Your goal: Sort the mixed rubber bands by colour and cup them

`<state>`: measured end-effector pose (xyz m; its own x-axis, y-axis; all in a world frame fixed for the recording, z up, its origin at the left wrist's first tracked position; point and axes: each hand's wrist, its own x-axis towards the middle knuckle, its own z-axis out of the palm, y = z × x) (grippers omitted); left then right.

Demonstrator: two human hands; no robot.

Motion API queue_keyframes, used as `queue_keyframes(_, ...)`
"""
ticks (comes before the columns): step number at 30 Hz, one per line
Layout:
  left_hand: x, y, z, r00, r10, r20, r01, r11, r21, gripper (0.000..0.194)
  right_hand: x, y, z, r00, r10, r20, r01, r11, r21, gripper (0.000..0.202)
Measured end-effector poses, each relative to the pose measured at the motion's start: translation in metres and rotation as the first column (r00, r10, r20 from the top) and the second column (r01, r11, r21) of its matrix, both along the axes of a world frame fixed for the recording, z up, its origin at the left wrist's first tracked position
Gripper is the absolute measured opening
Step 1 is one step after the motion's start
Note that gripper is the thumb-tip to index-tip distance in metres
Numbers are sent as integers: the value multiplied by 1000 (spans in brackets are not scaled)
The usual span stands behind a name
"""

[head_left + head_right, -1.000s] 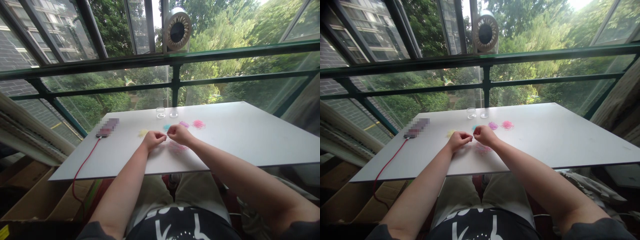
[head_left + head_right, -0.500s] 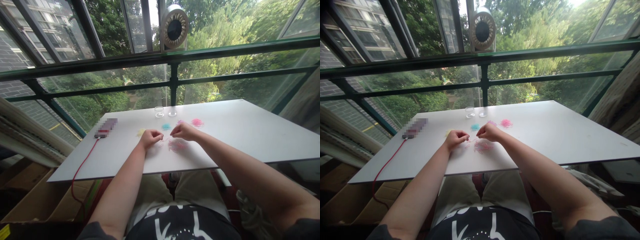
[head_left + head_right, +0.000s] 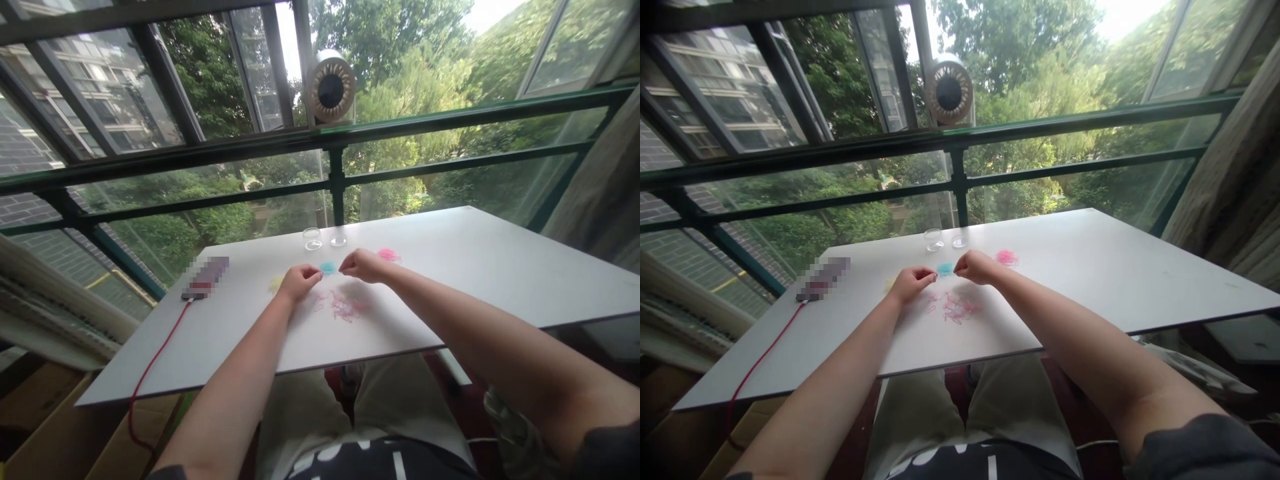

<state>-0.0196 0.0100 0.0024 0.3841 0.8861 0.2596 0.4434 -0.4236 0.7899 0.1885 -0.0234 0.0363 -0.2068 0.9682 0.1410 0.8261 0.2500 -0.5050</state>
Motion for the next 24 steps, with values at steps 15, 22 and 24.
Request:
queue_keyframes(15,33,53,20,912,101,-398,-34,984,174,10,-23,60,10,954,3,299,-35,994,100,5)
queue_keyframes(22,31,52,30,899,103,-426,-14,978,206,16,-29,61,20,939,39,341,-62,997,55,15)
queue_keyframes(24,27,50,34,902,108,-419,-17,976,216,18,-25,56,28,933,35,357,-49,998,30,19)
